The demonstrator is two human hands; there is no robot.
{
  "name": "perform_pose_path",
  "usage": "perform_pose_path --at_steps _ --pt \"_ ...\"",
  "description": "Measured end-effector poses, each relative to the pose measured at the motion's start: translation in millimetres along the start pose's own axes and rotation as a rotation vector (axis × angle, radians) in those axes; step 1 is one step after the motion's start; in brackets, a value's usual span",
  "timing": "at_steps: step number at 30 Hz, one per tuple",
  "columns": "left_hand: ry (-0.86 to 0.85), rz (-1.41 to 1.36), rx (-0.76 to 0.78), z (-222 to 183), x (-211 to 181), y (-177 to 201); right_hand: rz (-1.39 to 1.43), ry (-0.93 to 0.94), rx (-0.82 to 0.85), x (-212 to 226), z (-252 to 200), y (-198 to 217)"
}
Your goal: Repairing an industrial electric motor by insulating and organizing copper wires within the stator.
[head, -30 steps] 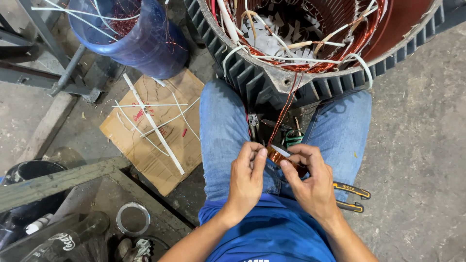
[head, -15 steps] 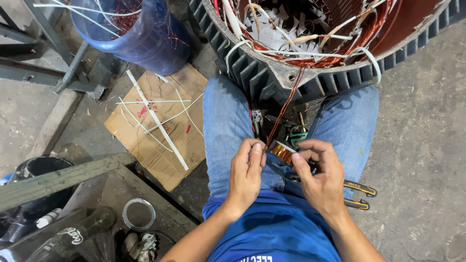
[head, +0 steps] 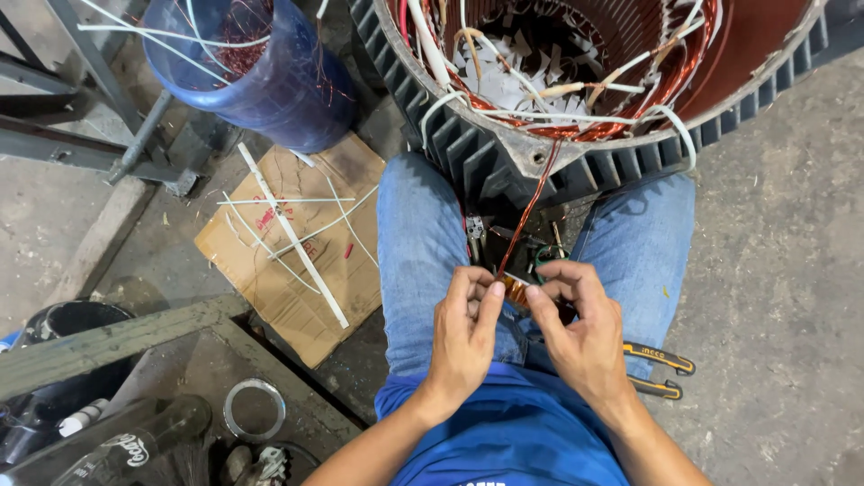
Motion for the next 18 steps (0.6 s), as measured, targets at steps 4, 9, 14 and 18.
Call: perform_pose_path --at_steps 4,9,14,18 --pt "0.009 0.057 -0.035 2 8 1 0.030 -0.025 0.002 -5 -1 -3" --pt "0.050 0.047 -0.070 6 17 4 0.028 -0.041 0.009 -9 -1 -5" --pt "0.086 0.077 -0.046 2 19 6 0.027 -0.052 0.008 -11 -8 -7" --pt "0.089 0.103 -0.044 7 18 7 -0.011 -0.022 0.027 -8 -3 -7"
Point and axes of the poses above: each hand's wrist, its own z-axis towards the middle knuckle, its own y-axis out of the back of the hand, x = y × z, the point moved 7 cm from there along z, towards the middle knuckle, and after that the axes turned 5 degrees about x, right-handed, at the moved point
